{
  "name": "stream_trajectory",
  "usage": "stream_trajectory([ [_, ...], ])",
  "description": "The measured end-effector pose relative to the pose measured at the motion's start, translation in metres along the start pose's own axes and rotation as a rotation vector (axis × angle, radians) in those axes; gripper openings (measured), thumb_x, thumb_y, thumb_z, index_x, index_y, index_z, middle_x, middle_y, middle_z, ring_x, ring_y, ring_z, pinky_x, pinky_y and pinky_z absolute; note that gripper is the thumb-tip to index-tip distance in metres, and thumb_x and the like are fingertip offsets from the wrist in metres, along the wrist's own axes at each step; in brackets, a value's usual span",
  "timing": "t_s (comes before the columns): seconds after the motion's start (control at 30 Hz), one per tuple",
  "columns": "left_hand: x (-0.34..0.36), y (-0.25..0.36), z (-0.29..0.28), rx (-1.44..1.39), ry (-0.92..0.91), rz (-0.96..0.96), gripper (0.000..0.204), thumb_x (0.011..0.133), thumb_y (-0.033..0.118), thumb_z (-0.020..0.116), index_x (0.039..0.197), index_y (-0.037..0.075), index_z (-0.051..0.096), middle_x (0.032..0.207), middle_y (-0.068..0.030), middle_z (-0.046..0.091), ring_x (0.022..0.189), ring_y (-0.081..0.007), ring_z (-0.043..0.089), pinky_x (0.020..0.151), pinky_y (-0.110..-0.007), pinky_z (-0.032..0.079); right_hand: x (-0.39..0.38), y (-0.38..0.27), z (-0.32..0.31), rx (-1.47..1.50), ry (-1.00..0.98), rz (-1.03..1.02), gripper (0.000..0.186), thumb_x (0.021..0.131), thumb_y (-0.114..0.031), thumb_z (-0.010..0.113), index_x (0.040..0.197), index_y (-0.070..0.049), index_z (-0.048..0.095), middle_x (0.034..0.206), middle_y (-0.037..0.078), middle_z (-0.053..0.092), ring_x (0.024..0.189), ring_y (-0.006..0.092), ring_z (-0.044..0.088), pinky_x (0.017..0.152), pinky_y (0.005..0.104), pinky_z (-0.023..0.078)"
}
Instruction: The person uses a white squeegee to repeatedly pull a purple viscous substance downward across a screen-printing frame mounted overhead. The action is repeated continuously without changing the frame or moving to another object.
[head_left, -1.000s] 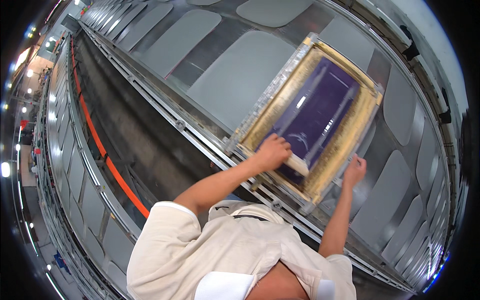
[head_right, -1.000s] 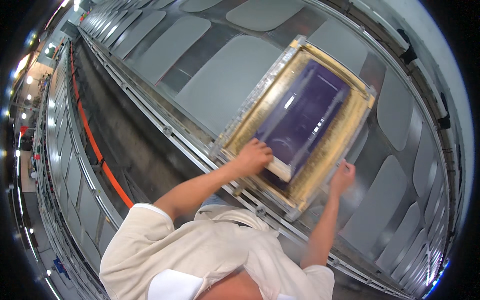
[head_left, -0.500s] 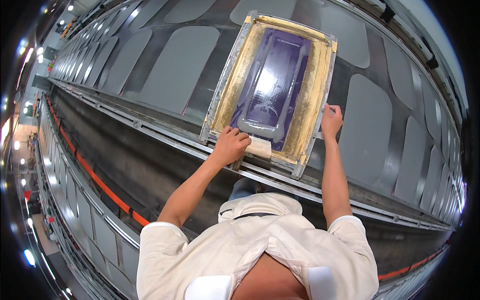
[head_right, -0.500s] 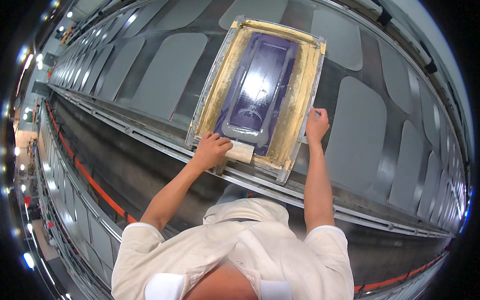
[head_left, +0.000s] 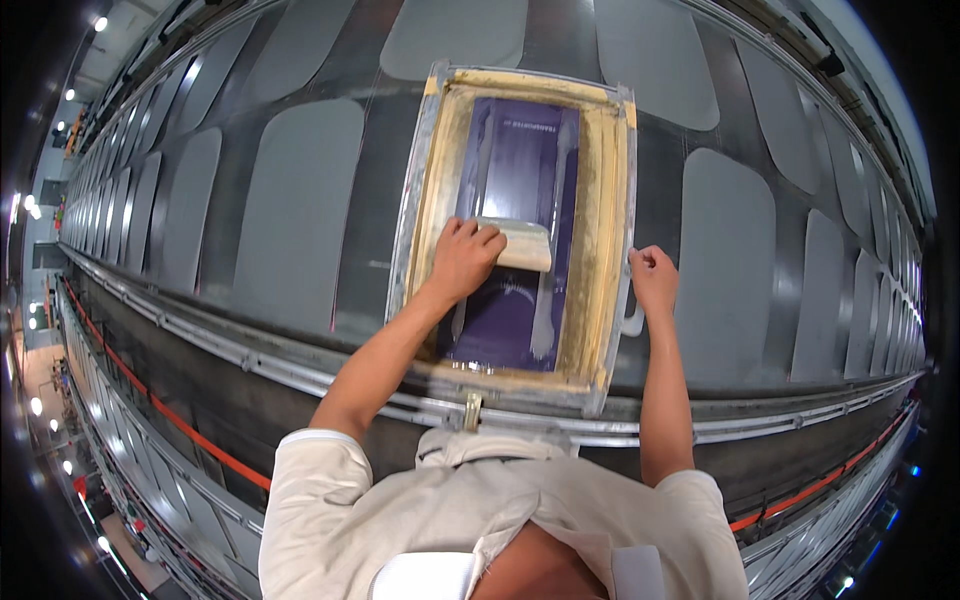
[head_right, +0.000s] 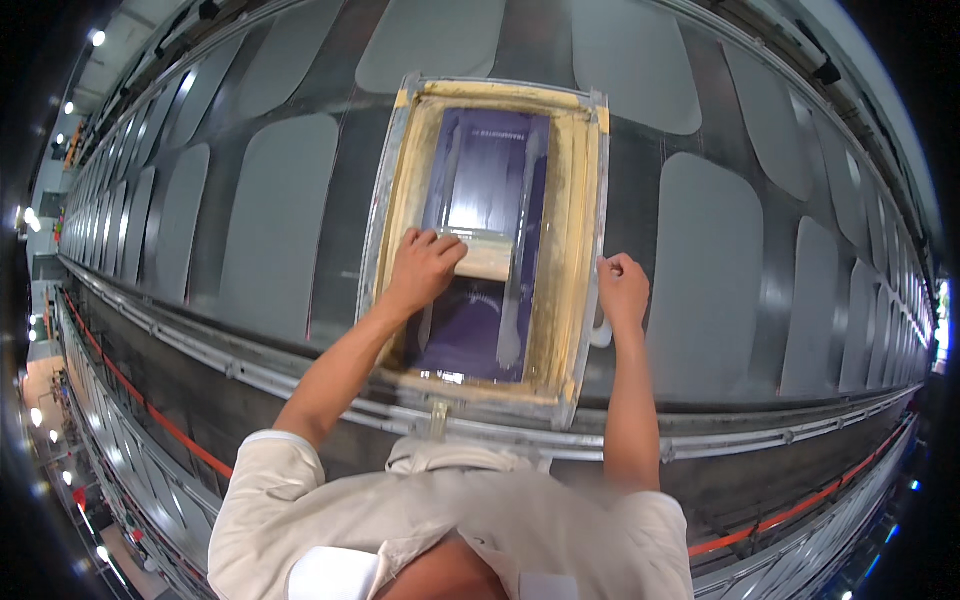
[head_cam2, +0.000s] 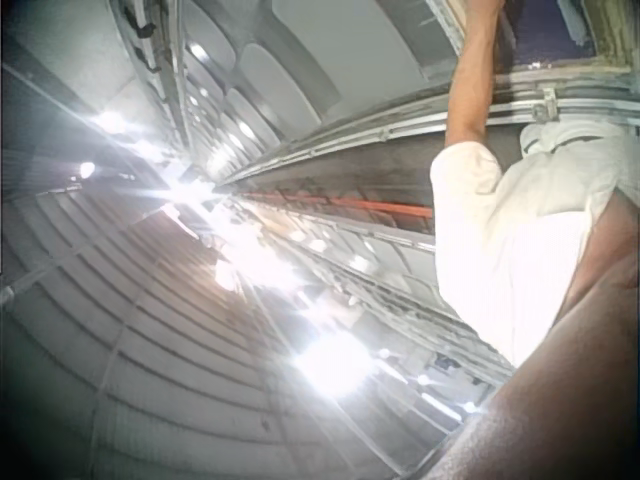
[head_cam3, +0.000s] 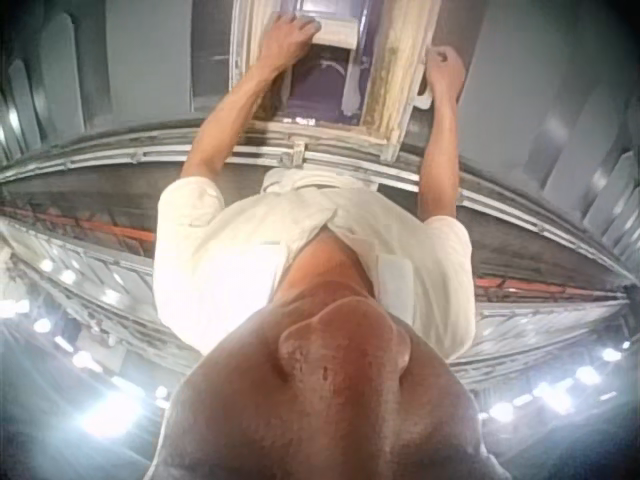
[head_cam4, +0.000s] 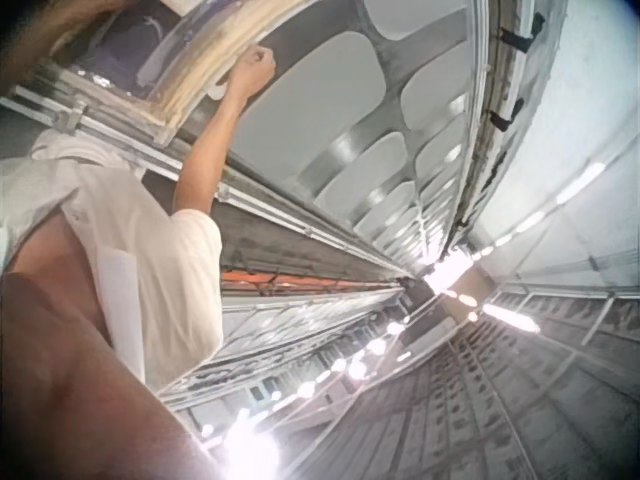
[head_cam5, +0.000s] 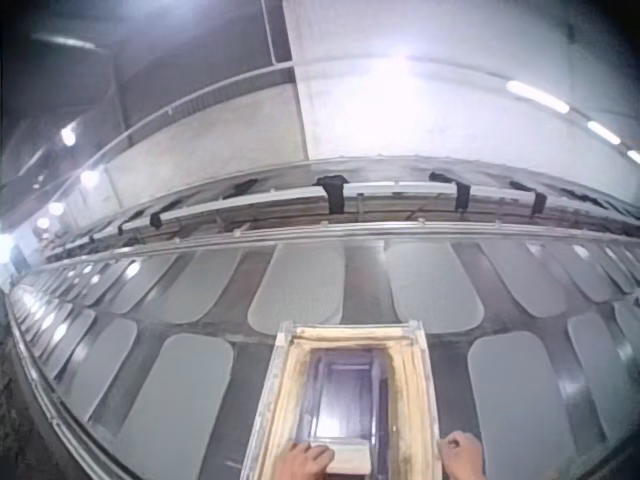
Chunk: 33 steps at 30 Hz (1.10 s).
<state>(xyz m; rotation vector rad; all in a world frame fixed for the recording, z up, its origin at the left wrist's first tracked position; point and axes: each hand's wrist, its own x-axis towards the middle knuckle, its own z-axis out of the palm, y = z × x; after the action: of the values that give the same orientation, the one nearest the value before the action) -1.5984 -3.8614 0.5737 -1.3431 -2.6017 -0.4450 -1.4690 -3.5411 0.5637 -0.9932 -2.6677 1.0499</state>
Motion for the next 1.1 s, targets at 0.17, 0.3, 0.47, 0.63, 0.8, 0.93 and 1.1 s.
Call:
stream_trajectory([
  [0.17, 0.122, -0.078, 0.039, 0.035, 0.144, 0.097, 0.011, 0.078, 0.011, 0.068, 0.088, 0.015, 0.067, 0.091, -0.0014, 0.067, 0.086, -0.0230, 0.061, 0.078, -0.040, 0.041, 0.078, -0.060, 0.001, 0.137, -0.045, -0.351, 0.028, 0.086, -0.026, 0.076, 0.106, -0.008, 0.069, 0.106, 0.011, 0.068, 0.103, 0.0315, 0.062, 0.092, 0.0405, 0.047],
  [0.3, 0.193, -0.107, 0.043, -0.031, 0.002, 0.064, 0.017, 0.074, 0.021, 0.079, 0.087, 0.014, 0.072, 0.084, -0.0032, 0.069, 0.082, -0.0252, 0.065, 0.078, -0.042, 0.045, 0.143, -0.128, 0.013, 0.180, -0.159, -0.598, 0.038, 0.084, -0.029, 0.077, 0.114, -0.008, 0.068, 0.111, 0.013, 0.069, 0.107, 0.0335, 0.061, 0.094, 0.0425, 0.048],
  [0.47, 0.248, -0.131, 0.022, -0.106, -0.250, -0.054, 0.025, 0.074, 0.033, 0.083, 0.093, 0.017, 0.077, 0.076, -0.0092, 0.072, 0.078, -0.0324, 0.070, 0.075, -0.046, 0.052, 0.213, -0.190, 0.025, -0.286, -0.409, -0.659, 0.046, 0.081, -0.032, 0.079, 0.118, -0.007, 0.069, 0.115, 0.017, 0.070, 0.114, 0.0345, 0.063, 0.093, 0.0444, 0.050],
  [0.63, 0.263, -0.148, 0.042, -0.148, -0.225, -0.090, 0.026, 0.074, 0.033, 0.083, 0.094, 0.018, 0.077, 0.081, -0.0108, 0.073, 0.080, -0.0347, 0.070, 0.075, -0.046, 0.055, 0.250, -0.201, 0.063, -0.466, -0.490, -0.589, 0.036, 0.079, -0.028, 0.079, 0.108, -0.007, 0.073, 0.092, 0.018, 0.074, 0.092, 0.0363, 0.070, 0.086, 0.0449, 0.054],
  [0.8, 0.233, -0.131, 0.045, -0.156, -0.176, -0.103, 0.025, 0.073, 0.028, 0.083, 0.091, 0.012, 0.075, 0.082, -0.0119, 0.072, 0.081, -0.0350, 0.069, 0.075, -0.046, 0.053, 0.229, -0.180, 0.078, -0.391, -0.455, -0.637, 0.028, 0.077, -0.024, 0.080, 0.098, -0.006, 0.074, 0.084, 0.018, 0.073, 0.086, 0.0371, 0.071, 0.082, 0.0455, 0.055],
  [0.93, 0.177, -0.097, 0.034, -0.136, -0.120, -0.056, 0.021, 0.070, 0.029, 0.083, 0.084, 0.016, 0.076, 0.077, -0.0095, 0.071, 0.077, -0.0327, 0.070, 0.073, -0.047, 0.054, 0.164, -0.160, 0.073, -0.380, -0.447, -0.679, 0.023, 0.075, -0.020, 0.082, 0.092, -0.007, 0.073, 0.083, 0.017, 0.072, 0.083, 0.0373, 0.070, 0.078, 0.0459, 0.055],
  [1.1, 0.055, -0.018, 0.000, -0.204, -0.155, -0.026, 0.015, 0.071, 0.020, 0.082, 0.084, 0.014, 0.074, 0.077, -0.0095, 0.070, 0.074, -0.0340, 0.066, 0.071, -0.046, 0.049, 0.030, -0.119, 0.058, -0.289, -0.428, -0.843, 0.021, 0.070, -0.015, 0.081, 0.087, -0.007, 0.071, 0.075, 0.017, 0.068, 0.078, 0.0372, 0.065, 0.076, 0.0471, 0.051],
])
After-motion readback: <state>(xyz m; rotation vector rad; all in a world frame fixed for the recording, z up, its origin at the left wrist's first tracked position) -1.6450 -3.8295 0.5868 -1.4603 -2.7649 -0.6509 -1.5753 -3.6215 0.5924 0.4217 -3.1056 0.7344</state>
